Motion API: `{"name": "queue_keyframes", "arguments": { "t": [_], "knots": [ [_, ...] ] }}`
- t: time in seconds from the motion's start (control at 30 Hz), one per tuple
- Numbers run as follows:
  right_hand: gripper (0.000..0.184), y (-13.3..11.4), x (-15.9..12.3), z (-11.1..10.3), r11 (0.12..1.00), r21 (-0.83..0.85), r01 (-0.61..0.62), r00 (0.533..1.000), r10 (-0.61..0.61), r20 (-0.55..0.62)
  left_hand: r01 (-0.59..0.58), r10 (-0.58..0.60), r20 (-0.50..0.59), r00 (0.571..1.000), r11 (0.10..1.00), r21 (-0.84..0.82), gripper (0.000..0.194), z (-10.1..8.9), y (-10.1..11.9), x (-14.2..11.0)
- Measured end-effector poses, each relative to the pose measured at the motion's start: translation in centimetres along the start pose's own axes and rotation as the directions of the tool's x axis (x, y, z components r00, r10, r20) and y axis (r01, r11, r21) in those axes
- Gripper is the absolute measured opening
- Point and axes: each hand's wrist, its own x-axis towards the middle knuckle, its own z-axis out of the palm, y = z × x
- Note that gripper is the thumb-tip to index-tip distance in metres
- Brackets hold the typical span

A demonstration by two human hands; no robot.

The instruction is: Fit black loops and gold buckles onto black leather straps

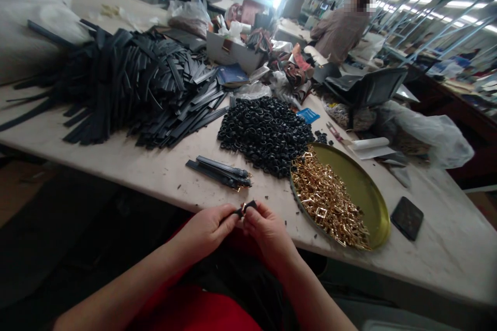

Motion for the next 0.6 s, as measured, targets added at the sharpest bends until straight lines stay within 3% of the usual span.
{"name": "queue_keyframes", "arguments": {
  "t": [0.1, 0.2, 0.33, 0.43, 0.53, 0.6],
  "knots": [
    [0.017, 0.5, -0.2, 0.2, 0.966, -0.208, 0.151, 0.988, -0.153, 0.008, 0.052, -0.054, -0.018, 0.998, 0.992, -0.114, 0.017, 0.1, 0.0, 0.2],
    [0.015, 0.7, -0.4, 0.3, 0.924, -0.293, 0.248, 0.968, -0.247, 0.040, 0.085, -0.088, -0.004, 0.996, 0.970, -0.227, 0.022, 0.2, -0.3, 0.2],
    [0.015, 0.6, -0.6, 0.4, 0.973, -0.185, 0.137, 0.991, -0.134, 0.028, 0.135, -0.131, 0.035, 0.991, 0.934, -0.331, 0.027, 0.6, -0.8, 0.2],
    [0.014, 0.6, -0.6, 0.6, 0.999, -0.015, 0.030, 0.999, -0.029, 0.041, 0.133, -0.150, -0.023, 0.988, 0.932, -0.336, 0.028, 1.2, -0.9, 0.0],
    [0.014, 0.8, -0.8, 0.8, 0.998, 0.065, 0.010, 0.999, -0.013, 0.040, 0.113, -0.147, -0.094, 0.985, 0.947, -0.300, 0.026, 1.8, -0.9, -0.2],
    [0.015, 1.1, -1.1, 0.9, 0.999, 0.048, 0.023, 1.000, -0.024, 0.015, 0.136, -0.171, -0.087, 0.981, 0.942, -0.307, 0.026, 2.0, -0.9, -0.3]
  ]
}}
